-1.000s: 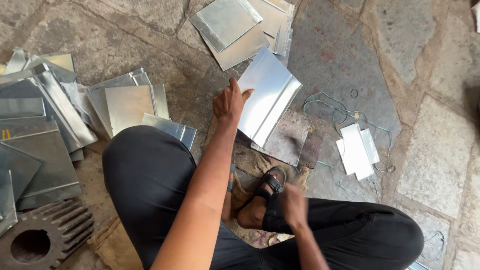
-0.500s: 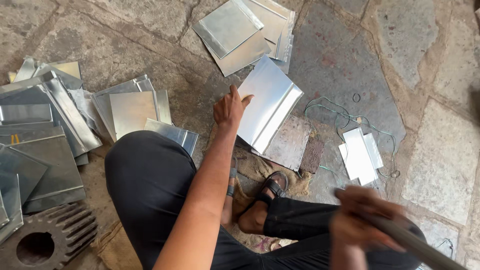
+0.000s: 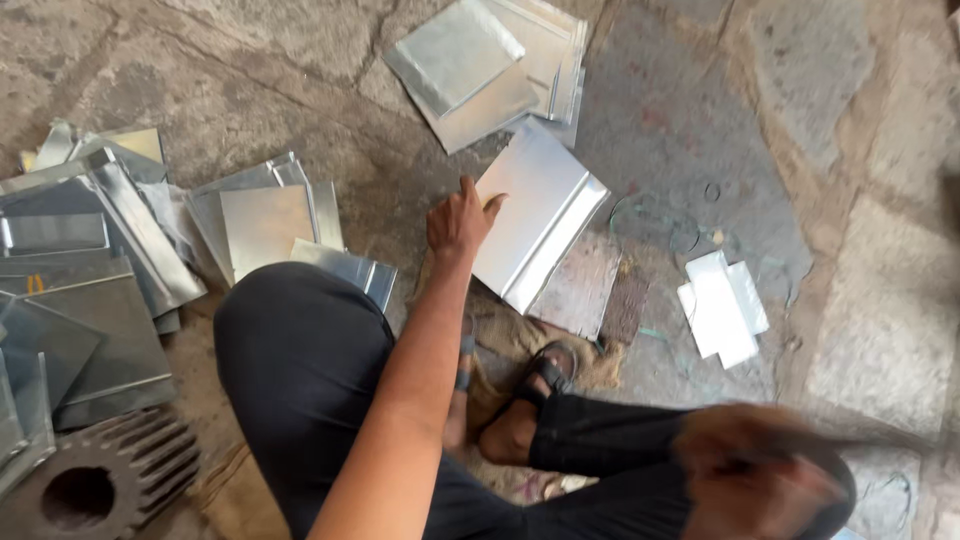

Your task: The person sits on the floor and uses a hammer to bend and flatten the edges of various metal sheets, handling them one at a time and placing them in a pile.

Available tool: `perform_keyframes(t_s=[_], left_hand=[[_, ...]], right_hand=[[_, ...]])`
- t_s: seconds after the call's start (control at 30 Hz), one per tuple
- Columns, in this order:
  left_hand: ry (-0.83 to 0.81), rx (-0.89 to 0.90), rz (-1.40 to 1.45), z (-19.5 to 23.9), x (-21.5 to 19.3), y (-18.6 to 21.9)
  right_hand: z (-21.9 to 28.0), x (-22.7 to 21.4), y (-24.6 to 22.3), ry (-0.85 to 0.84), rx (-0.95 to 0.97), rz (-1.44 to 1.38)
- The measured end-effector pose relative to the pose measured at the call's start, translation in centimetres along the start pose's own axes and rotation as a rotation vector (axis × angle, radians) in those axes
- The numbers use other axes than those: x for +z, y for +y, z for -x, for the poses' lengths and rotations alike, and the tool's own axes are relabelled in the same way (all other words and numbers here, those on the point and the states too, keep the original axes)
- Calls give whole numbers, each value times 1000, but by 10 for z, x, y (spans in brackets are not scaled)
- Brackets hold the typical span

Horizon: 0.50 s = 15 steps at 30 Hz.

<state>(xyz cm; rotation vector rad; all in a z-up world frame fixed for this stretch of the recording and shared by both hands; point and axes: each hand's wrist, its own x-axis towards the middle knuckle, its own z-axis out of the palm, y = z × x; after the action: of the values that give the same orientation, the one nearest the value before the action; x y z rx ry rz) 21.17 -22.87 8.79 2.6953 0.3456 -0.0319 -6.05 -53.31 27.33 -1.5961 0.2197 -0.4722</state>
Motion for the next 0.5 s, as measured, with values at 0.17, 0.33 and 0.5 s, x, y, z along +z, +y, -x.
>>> perform_keyframes(t_s=[0.17,0.33,0.5], left_hand=[[-196,-55,24,-3,-7,-3],[-174,-44,27,5,-3,-2],[-240,-45,39,1,-8,-3]], right_hand=[[0,2,108,-77,-333,260],[29,24,163,-502,81,699],[26,49,51,-325,563,333]])
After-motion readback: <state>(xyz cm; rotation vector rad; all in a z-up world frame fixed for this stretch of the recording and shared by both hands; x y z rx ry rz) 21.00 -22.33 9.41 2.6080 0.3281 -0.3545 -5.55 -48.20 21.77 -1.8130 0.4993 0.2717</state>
